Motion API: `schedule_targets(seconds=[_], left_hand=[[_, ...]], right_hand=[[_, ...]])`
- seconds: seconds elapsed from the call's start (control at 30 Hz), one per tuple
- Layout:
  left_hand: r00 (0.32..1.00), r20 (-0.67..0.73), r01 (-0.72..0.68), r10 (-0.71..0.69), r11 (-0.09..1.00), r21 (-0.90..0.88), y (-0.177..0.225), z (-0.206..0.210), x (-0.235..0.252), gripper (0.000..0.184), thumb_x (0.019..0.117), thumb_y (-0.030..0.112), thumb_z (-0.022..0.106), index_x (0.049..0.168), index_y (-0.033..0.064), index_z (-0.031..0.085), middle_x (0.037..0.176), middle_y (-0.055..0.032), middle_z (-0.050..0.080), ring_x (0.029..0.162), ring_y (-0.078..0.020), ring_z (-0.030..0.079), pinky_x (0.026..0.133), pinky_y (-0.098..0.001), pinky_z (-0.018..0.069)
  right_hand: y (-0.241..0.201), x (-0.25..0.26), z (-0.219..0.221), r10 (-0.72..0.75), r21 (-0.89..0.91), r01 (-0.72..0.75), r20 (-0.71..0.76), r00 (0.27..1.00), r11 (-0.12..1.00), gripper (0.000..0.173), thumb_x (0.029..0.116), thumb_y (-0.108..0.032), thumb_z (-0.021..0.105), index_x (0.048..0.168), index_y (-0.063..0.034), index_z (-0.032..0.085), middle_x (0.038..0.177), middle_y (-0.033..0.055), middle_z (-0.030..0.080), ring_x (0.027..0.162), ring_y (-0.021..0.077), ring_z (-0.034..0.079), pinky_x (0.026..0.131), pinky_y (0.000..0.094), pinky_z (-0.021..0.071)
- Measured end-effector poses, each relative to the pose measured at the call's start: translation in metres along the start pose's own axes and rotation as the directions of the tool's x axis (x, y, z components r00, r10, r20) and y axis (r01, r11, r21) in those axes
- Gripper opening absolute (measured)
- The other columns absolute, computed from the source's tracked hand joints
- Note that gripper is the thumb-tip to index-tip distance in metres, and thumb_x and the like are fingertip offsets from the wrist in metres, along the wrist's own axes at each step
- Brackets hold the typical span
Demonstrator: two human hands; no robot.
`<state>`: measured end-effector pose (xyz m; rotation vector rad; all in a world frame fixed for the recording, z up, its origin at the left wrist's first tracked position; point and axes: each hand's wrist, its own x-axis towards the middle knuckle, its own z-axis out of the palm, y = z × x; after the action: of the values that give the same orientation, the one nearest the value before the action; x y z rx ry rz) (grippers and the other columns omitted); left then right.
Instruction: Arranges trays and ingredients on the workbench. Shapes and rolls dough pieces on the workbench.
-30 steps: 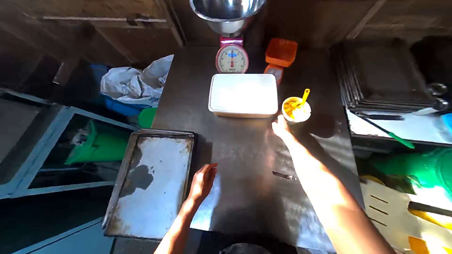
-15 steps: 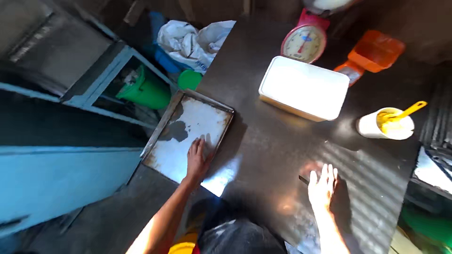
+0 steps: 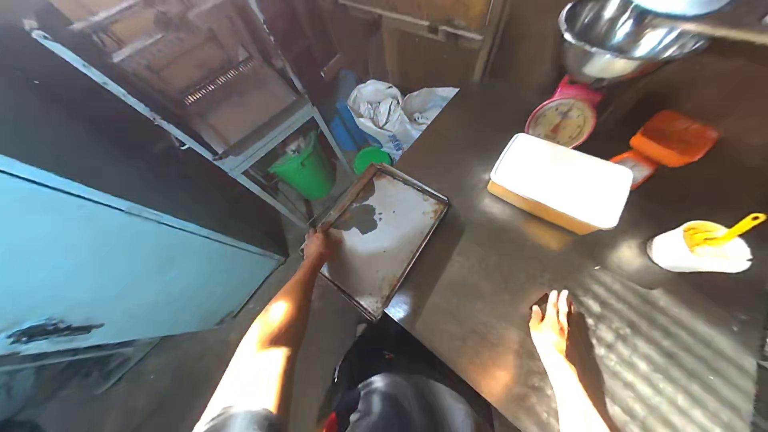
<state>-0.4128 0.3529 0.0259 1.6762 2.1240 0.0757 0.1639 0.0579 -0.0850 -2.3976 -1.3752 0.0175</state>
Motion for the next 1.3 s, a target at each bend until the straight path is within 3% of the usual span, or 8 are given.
schedule_targets(seconds=[0.1,0.2,0.37,0.5,0.73,0.97,1.17,1.3], left_hand=[[0.992,0.101,-0.075,0.076,0.997,-0.011,-0.020,-0.006,0.024,0.068,0.0838,0.050,0.080,0.135,0.0072,0.064,0.138,-0.0277,0.058,0.131,-0.0460,0.054,0.108,-0.0637,0.0444],[0.977,0.175,-0.115,0.120,0.993,-0.037,-0.037,-0.010,0.042,0.071,0.0837,0.055,0.078,0.131,0.0039,0.065,0.128,-0.0247,0.066,0.122,-0.0421,0.062,0.103,-0.0625,0.0490],[0.915,0.379,-0.053,0.135,0.974,-0.219,-0.051,-0.029,0.060,0.066,0.0935,0.048,0.071,0.135,-0.0013,0.059,0.126,-0.0271,0.065,0.119,-0.0404,0.063,0.103,-0.0591,0.0491],[0.861,0.483,0.080,0.159,0.896,-0.438,-0.069,-0.046,0.071,0.059,0.0956,0.042,0.071,0.136,0.0005,0.057,0.123,-0.0236,0.066,0.112,-0.0341,0.066,0.097,-0.0542,0.0533],[0.773,0.409,0.041,0.485,0.605,-0.795,-0.044,-0.094,0.049,0.030,0.0987,0.035,0.066,0.109,0.0069,0.063,0.099,-0.0082,0.067,0.088,-0.0180,0.066,0.077,-0.0400,0.0577],[0.443,0.160,-0.160,0.882,0.254,-0.954,0.003,-0.089,-0.032,0.040,0.1094,0.026,0.038,0.131,0.0008,0.061,0.141,-0.0112,0.060,0.129,-0.0197,0.057,0.110,-0.0417,0.0478],[0.427,0.289,-0.829,0.857,0.498,-0.253,-0.022,0.009,-0.029,0.052,0.1055,0.048,0.044,0.151,0.0242,0.050,0.167,-0.0007,0.033,0.157,-0.0258,0.021,0.125,-0.0617,0.0198],[0.379,0.328,-0.915,0.865,0.404,-0.008,-0.062,0.050,-0.015,0.060,0.1046,0.054,0.041,0.159,0.0277,0.039,0.171,0.0011,0.022,0.160,-0.0268,0.010,0.125,-0.0663,0.0047]], right_hand=[[-0.106,-0.006,-0.023,0.076,0.131,-0.070,-0.042,0.996,0.989,0.056,0.1034,-0.026,0.051,0.155,-0.0045,0.043,0.163,0.0178,0.038,0.152,0.0332,0.035,0.125,0.0490,0.0300],[-0.242,-0.040,-0.004,0.160,0.315,-0.220,0.204,0.966,0.923,0.052,0.1050,-0.035,0.054,0.144,-0.0014,0.056,0.135,0.0244,0.062,0.123,0.0378,0.062,0.105,0.0549,0.0504],[-0.398,-0.061,0.055,0.225,0.342,-0.378,0.412,0.883,0.860,0.069,0.1035,-0.043,0.055,0.154,0.0009,0.041,0.150,0.0248,0.049,0.134,0.0368,0.054,0.111,0.0510,0.0465],[-0.402,-0.058,0.051,0.152,0.316,-0.261,0.330,0.931,0.912,0.070,0.1014,-0.040,0.059,0.159,-0.0063,0.036,0.164,0.0164,0.036,0.147,0.0291,0.043,0.118,0.0468,0.0410],[-0.496,-0.140,0.035,-0.206,0.255,0.160,0.167,0.964,0.954,0.121,0.0751,-0.082,0.066,0.161,-0.0043,0.030,0.169,0.0207,0.022,0.155,0.0336,0.026,0.124,0.0543,0.0310],[-0.496,-0.130,0.023,-0.030,0.422,0.040,-0.030,0.999,0.906,0.078,0.0819,-0.010,0.067,0.154,0.0027,0.040,0.160,0.0218,0.040,0.148,0.0310,0.043,0.118,0.0442,0.0439],[-0.489,-0.119,0.010,0.237,0.644,-0.017,-0.256,0.937,0.765,0.040,0.1017,-0.011,0.055,0.137,0.0060,0.061,0.143,0.0198,0.060,0.137,0.0238,0.056,0.117,0.0368,0.0461],[-0.494,-0.106,-0.015,0.523,0.706,-0.210,-0.260,0.812,0.677,0.023,0.1004,-0.017,0.064,0.100,0.0040,0.072,0.092,0.0084,0.074,0.087,0.0065,0.071,0.083,0.0251,0.0594]])
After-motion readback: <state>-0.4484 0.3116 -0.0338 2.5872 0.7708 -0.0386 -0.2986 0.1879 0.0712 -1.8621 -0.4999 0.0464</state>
